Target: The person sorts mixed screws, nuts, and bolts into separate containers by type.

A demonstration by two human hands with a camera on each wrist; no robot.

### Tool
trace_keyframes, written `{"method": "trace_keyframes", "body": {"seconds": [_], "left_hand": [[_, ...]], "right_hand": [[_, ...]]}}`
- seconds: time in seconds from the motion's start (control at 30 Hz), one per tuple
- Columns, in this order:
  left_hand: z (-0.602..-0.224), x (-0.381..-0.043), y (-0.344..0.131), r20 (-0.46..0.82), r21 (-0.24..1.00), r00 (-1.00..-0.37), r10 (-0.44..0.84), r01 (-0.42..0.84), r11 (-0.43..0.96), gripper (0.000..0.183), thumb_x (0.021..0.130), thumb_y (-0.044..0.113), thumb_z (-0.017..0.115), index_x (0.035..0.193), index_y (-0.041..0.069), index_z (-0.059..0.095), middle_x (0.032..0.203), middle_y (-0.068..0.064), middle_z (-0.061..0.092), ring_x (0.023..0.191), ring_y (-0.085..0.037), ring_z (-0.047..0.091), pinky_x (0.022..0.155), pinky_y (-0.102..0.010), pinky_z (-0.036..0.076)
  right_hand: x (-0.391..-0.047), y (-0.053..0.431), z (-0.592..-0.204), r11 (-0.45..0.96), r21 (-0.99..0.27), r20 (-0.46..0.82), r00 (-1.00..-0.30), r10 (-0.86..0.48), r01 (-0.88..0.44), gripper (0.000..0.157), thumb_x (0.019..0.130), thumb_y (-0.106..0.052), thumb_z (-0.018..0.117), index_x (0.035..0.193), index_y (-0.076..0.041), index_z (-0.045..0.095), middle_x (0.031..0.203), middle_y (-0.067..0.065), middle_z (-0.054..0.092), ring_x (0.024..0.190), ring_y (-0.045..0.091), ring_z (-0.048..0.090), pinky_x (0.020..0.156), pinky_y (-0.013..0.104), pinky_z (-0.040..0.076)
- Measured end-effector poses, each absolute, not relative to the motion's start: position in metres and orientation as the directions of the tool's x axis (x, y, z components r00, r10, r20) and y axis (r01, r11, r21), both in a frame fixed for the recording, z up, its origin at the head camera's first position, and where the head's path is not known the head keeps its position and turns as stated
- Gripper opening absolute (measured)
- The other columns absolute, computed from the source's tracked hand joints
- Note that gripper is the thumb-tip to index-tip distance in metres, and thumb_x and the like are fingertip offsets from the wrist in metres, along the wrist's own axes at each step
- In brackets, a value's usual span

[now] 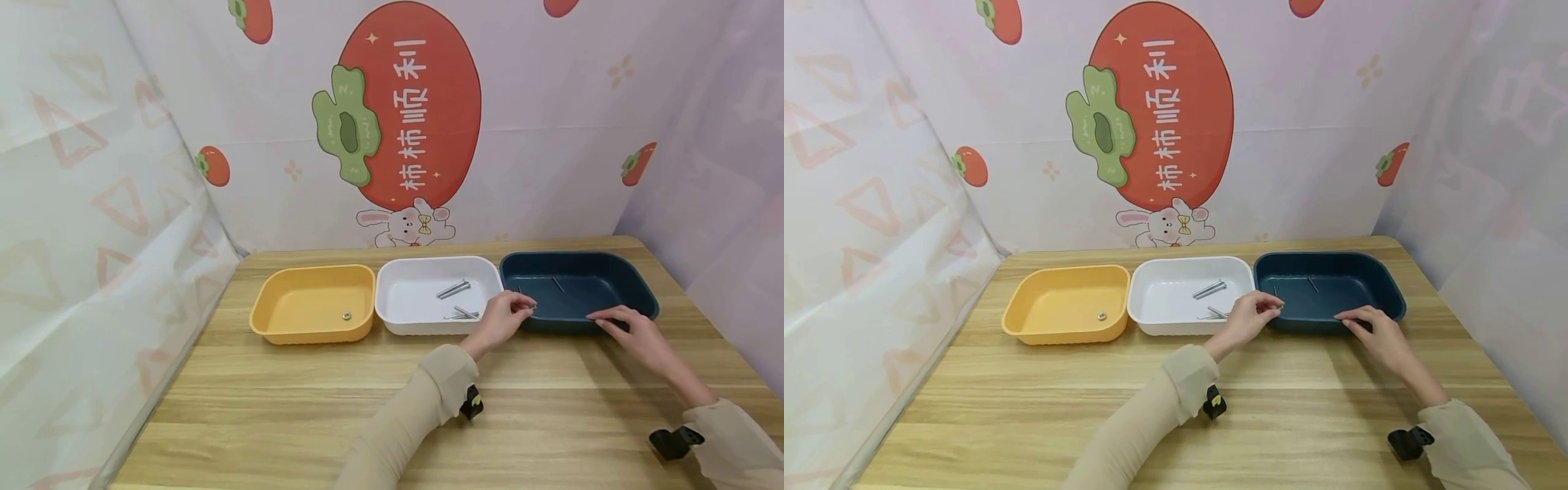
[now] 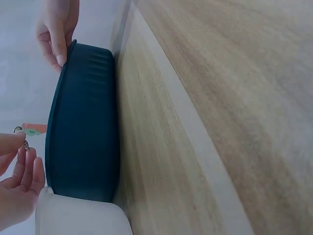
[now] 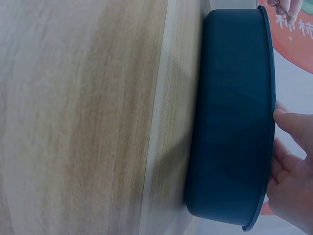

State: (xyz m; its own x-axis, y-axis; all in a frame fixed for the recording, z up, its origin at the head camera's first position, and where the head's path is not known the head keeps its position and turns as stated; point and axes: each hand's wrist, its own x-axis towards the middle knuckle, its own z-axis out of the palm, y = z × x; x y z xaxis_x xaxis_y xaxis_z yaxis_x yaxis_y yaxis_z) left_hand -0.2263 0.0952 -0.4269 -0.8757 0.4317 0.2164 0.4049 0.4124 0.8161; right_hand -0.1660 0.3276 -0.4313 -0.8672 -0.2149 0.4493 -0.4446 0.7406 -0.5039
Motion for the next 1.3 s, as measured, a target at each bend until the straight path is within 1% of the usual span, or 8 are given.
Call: {"method": "trace_keyframes", "body": {"seconds": [0.13, 0.3, 0.57, 0.8, 1.0, 1.17, 1.3], "left_hand": [[-0.426, -0.228, 0.098, 0.221, 0.801, -0.874, 0.433, 0.416, 0.431, 0.012, 0.084, 0.01, 0.059, 0.094, 0.009, 0.067, 0.082, 0.004, 0.056, 0.067, 0.0, 0.046, 0.058, -0.009, 0.039], [-0.426, -0.23, 0.101, 0.207, 0.802, -0.882, 0.424, 0.401, 0.443, 0.012, 0.084, 0.01, 0.059, 0.093, 0.009, 0.067, 0.08, 0.005, 0.054, 0.066, 0.0, 0.045, 0.057, -0.009, 0.039], [-0.427, -0.23, 0.104, 0.228, 0.777, -0.877, 0.423, 0.426, 0.464, 0.012, 0.083, 0.008, 0.06, 0.092, 0.008, 0.067, 0.08, 0.003, 0.055, 0.067, 0.0, 0.046, 0.057, -0.008, 0.038], [-0.429, -0.232, 0.107, 0.232, 0.754, -0.879, 0.417, 0.433, 0.495, 0.012, 0.084, 0.009, 0.059, 0.093, 0.009, 0.067, 0.081, 0.004, 0.054, 0.067, 0.0, 0.046, 0.057, -0.007, 0.037], [-0.427, -0.232, 0.108, 0.23, 0.753, -0.887, 0.4, 0.422, 0.505, 0.011, 0.084, 0.009, 0.059, 0.092, 0.009, 0.067, 0.082, 0.004, 0.055, 0.068, 0.0, 0.046, 0.058, -0.007, 0.037], [-0.426, -0.232, 0.106, 0.231, 0.758, -0.884, 0.406, 0.425, 0.494, 0.013, 0.084, 0.009, 0.06, 0.095, 0.008, 0.066, 0.083, 0.003, 0.055, 0.07, -0.001, 0.048, 0.06, -0.007, 0.038], [-0.425, -0.231, 0.102, 0.239, 0.78, -0.876, 0.419, 0.43, 0.454, 0.016, 0.084, 0.009, 0.059, 0.099, 0.005, 0.065, 0.084, 0.003, 0.055, 0.071, -0.001, 0.048, 0.062, -0.007, 0.038]], "right_hand": [[-0.166, 0.327, -0.431, 0.741, -0.503, 0.448, -0.868, -0.216, -0.444, 0.013, 0.085, -0.002, 0.055, 0.094, 0.0, 0.065, 0.092, -0.013, 0.053, 0.091, -0.02, 0.033, 0.071, 0.006, 0.03], [-0.166, 0.328, -0.431, 0.744, -0.503, 0.439, -0.871, -0.219, -0.44, 0.013, 0.085, -0.004, 0.055, 0.094, 0.0, 0.064, 0.093, -0.014, 0.053, 0.091, -0.021, 0.032, 0.07, 0.006, 0.03], [-0.167, 0.327, -0.432, 0.748, -0.498, 0.441, -0.871, -0.218, -0.439, 0.013, 0.085, -0.003, 0.055, 0.093, -0.001, 0.065, 0.092, -0.012, 0.054, 0.09, -0.021, 0.033, 0.07, 0.006, 0.029], [-0.167, 0.328, -0.432, 0.747, -0.502, 0.44, -0.872, -0.214, -0.437, 0.012, 0.085, -0.004, 0.055, 0.093, 0.0, 0.064, 0.093, -0.017, 0.051, 0.09, -0.021, 0.032, 0.07, 0.005, 0.028], [-0.167, 0.328, -0.431, 0.74, -0.51, 0.435, -0.874, -0.217, -0.438, 0.013, 0.085, -0.004, 0.055, 0.093, 0.0, 0.064, 0.092, -0.015, 0.053, 0.09, -0.021, 0.033, 0.07, 0.004, 0.028], [-0.167, 0.328, -0.432, 0.738, -0.508, 0.443, -0.869, -0.218, -0.444, 0.012, 0.085, -0.003, 0.055, 0.092, 0.0, 0.065, 0.092, -0.016, 0.053, 0.09, -0.021, 0.033, 0.071, 0.004, 0.029], [-0.168, 0.329, -0.432, 0.746, -0.503, 0.437, -0.873, -0.216, -0.436, 0.012, 0.085, -0.003, 0.056, 0.093, -0.001, 0.065, 0.092, -0.013, 0.054, 0.09, -0.021, 0.033, 0.07, 0.005, 0.029]]}}
